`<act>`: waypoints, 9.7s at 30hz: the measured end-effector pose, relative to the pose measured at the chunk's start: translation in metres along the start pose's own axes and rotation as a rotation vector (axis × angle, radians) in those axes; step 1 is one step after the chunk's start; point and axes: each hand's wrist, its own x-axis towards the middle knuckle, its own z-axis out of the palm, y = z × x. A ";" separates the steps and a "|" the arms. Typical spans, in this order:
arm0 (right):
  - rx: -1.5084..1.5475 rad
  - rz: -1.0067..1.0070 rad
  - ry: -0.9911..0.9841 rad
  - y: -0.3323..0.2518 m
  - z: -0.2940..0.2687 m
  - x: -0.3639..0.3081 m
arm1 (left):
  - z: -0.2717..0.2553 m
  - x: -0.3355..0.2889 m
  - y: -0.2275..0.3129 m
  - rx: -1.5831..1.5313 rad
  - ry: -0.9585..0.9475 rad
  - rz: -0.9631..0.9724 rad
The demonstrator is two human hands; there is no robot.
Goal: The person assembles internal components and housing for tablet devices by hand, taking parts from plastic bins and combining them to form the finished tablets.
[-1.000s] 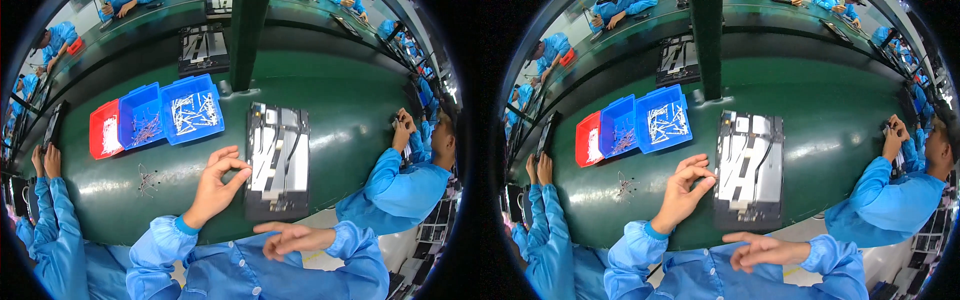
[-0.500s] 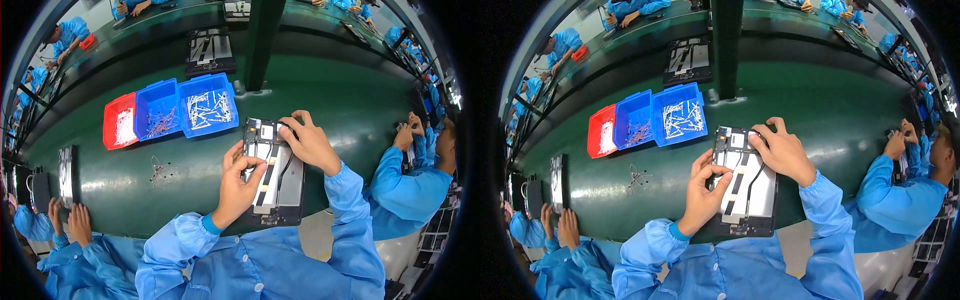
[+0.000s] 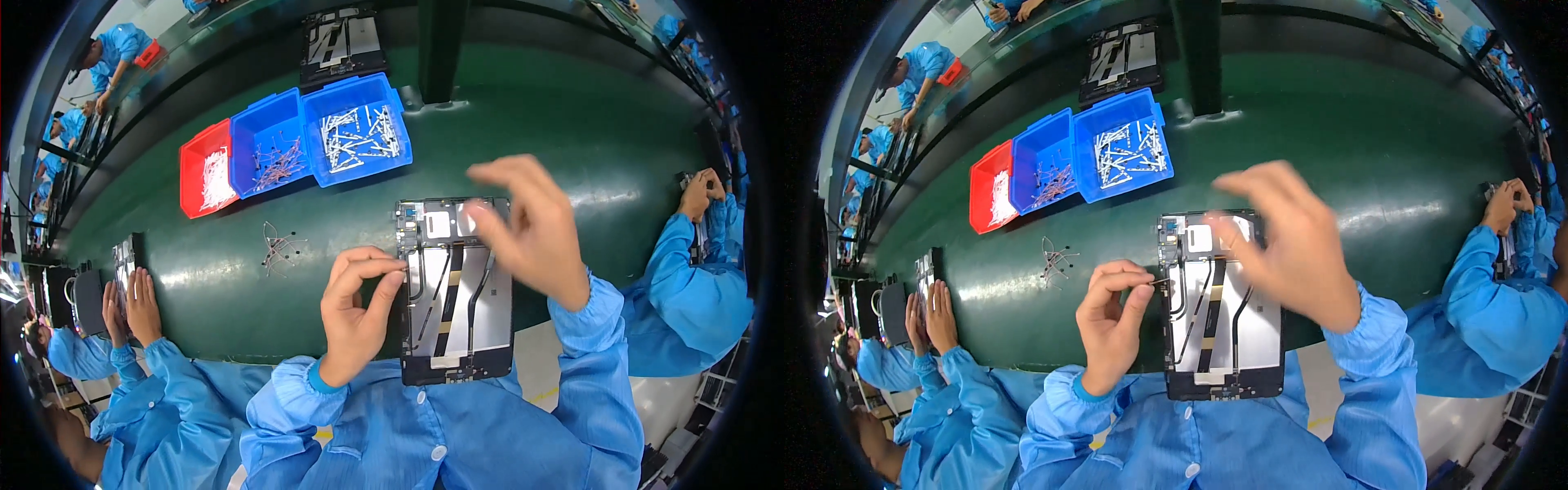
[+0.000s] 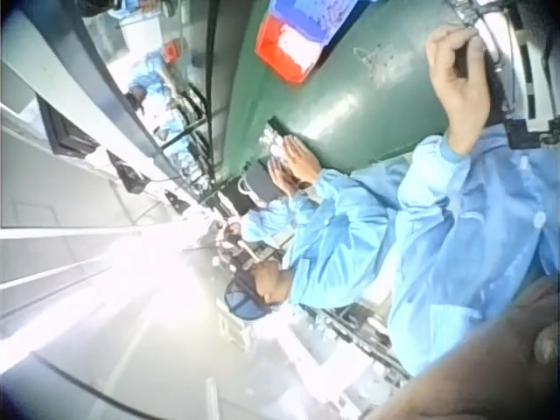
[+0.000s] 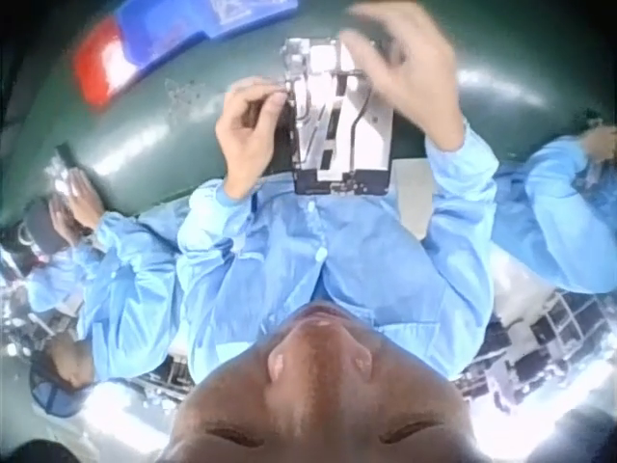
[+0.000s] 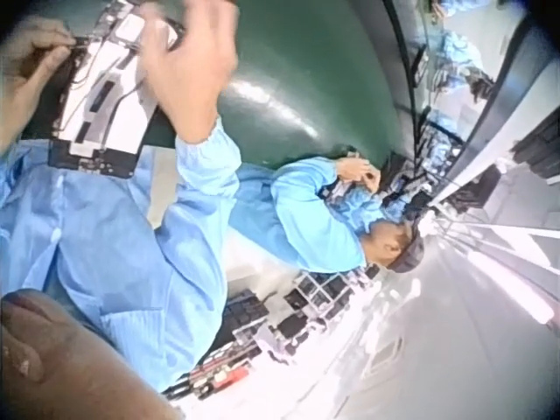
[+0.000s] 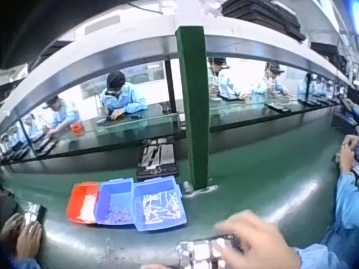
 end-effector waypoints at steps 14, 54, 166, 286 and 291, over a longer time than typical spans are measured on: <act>0.396 -0.120 -0.163 -0.020 0.045 -0.020 | -0.004 0.006 0.000 0.115 -0.004 0.113; 0.141 -0.104 -0.249 0.005 0.071 -0.030 | -0.022 0.050 -0.007 -0.049 -0.346 -0.716; 0.718 0.333 -0.472 -0.030 0.069 0.063 | -0.046 0.072 -0.013 -0.289 -0.290 -0.456; 1.116 -0.007 -0.019 -0.048 -0.034 0.020 | 0.056 0.069 0.012 0.297 -0.050 0.617; 1.248 0.197 -0.024 -0.055 -0.037 0.021 | 0.061 0.070 0.008 0.309 0.035 0.620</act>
